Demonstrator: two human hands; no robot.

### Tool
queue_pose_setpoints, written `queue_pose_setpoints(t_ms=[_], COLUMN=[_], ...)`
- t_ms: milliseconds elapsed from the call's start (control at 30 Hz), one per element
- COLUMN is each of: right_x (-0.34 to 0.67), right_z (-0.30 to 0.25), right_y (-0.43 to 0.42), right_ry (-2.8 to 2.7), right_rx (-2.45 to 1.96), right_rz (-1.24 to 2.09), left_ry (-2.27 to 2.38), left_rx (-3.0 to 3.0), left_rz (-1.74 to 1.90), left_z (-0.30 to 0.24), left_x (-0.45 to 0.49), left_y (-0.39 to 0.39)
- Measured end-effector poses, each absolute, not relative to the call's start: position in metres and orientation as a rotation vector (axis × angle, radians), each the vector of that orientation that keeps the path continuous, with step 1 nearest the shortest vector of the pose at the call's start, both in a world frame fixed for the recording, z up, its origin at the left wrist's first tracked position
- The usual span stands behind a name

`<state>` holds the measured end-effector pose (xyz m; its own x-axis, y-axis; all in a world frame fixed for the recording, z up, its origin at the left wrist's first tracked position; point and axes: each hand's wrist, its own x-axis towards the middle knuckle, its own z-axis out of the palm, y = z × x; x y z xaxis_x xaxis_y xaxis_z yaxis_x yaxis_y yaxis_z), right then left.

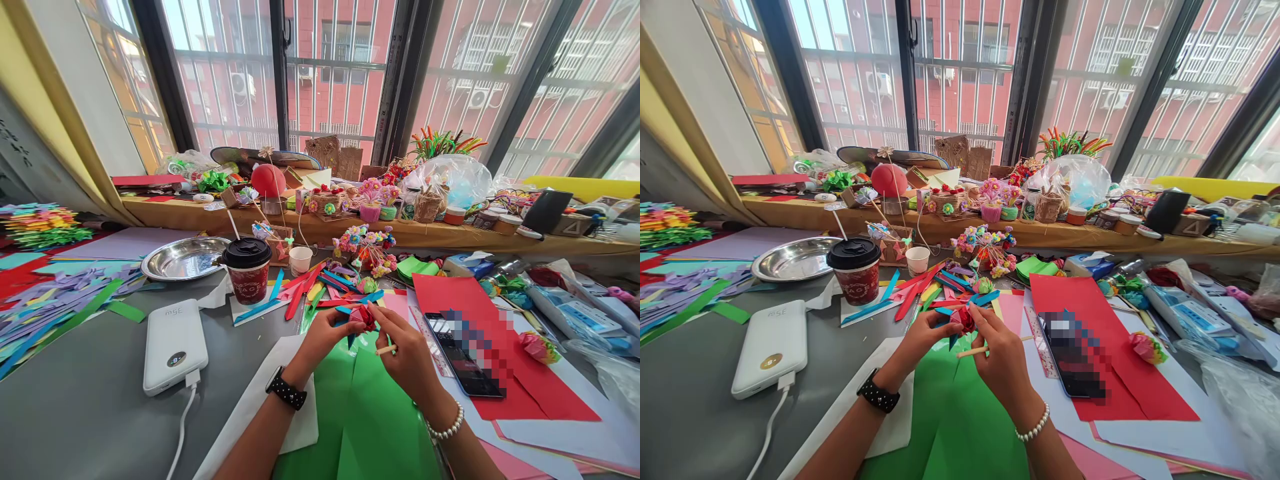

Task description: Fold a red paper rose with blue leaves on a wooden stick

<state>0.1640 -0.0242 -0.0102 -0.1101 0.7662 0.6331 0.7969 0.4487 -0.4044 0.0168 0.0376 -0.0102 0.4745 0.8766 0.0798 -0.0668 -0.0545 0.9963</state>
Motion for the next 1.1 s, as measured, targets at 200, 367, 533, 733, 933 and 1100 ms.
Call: queue_pose_setpoints(t_ms=[200,367,533,733,933,1100], right_x=[0.160,0.165,0.166,0.169,0.174,0.177], right_z=[-0.016,-0.010,-0.007,-0.005,-0.003,-0.003], right_y=[-0.024,-0.024,-0.024,-0.024,-0.022,-0.020], right_ry=[-1.902,-1.945,-1.965,-1.881,-1.730,-1.763], right_rx=[-1.344,-1.341,-1.319,-1.254,-1.283,-1.313], right_rz=[-0.027,0.014,0.054,0.145,0.104,-0.047], left_ry=[0.815,0.773,0.770,0.778,0.726,0.694], left_rx=[1.358,1.280,1.213,1.157,1.154,1.122], left_rz=[0.969,0.940,0.929,0.949,0.922,0.888], left_z=[-0.012,-0.011,-0.007,-0.003,-0.004,-0.004], left_x=[0.018,0.018,0.016,0.013,0.008,0.008], left_y=[0.038,0.037,0.037,0.041,0.043,0.043])
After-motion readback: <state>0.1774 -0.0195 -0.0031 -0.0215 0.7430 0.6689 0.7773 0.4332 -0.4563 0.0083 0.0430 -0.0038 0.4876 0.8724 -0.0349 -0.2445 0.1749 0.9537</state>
